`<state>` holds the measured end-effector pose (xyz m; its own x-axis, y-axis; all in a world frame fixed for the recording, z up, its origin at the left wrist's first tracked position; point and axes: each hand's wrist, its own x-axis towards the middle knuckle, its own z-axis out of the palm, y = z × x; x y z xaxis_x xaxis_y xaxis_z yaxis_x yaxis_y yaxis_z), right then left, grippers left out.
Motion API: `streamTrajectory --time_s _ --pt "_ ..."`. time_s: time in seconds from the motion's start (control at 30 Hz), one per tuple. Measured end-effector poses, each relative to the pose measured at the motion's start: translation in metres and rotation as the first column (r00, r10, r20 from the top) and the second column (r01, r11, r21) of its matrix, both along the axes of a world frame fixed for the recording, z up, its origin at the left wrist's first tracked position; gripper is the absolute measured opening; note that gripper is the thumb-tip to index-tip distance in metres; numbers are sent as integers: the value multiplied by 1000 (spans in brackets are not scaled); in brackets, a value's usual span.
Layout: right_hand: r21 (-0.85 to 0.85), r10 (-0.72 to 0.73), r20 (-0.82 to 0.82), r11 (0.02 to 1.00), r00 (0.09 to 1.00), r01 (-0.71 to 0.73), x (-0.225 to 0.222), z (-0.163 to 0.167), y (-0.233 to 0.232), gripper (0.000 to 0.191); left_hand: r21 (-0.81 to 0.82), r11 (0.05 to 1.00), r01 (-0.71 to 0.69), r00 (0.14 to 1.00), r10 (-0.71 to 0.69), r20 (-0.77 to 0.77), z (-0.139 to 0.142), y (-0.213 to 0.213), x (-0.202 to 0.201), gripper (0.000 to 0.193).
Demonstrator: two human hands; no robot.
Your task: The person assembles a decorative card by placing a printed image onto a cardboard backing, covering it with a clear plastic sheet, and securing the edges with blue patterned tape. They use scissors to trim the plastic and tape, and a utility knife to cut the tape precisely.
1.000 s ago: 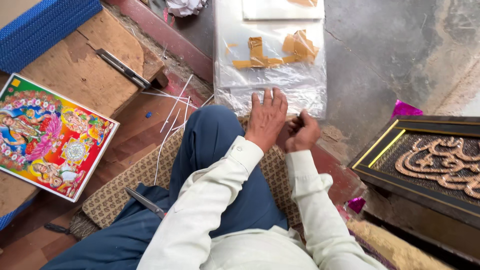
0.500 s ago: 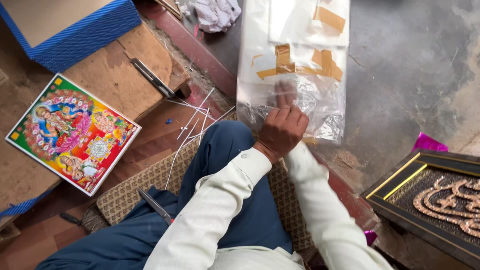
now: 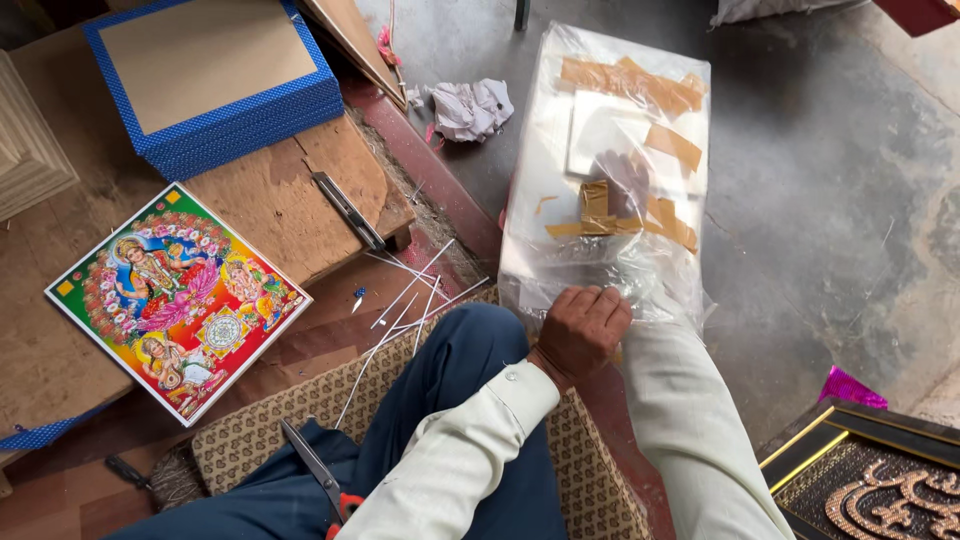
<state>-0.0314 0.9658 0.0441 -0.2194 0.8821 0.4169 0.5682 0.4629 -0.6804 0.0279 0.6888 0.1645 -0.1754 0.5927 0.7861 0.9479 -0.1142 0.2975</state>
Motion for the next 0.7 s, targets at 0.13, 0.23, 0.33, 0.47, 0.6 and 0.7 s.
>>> streamTrajectory --time_s 0.13,0.23,0.33,0.47,0.6,0.7 --pt "28 -46 27 999 999 45 15 -11 -2 31 -7 1000 -12 1000 12 24 0 0 -1 15" --pt "79 -73 28 994 997 71 31 -19 -10 32 -3 999 -35 998 36 47 -4 0 -1 16" --pt "152 -75 8 986 997 72 51 -26 -36 32 6 1000 -21 997 20 76 -7 1 -1 19" --pt "300 42 -14 953 999 -36 98 -16 -116 33 9 1000 -14 987 13 162 0 0 -4 21" --pt "410 195 -7 895 981 -176 155 38 -220 34 10 1000 10 963 -12 268 19 -6 -5 25" --pt "461 308 35 839 951 -289 182 106 -267 30 122 993 -1 923 -45 382 37 -28 4 35"
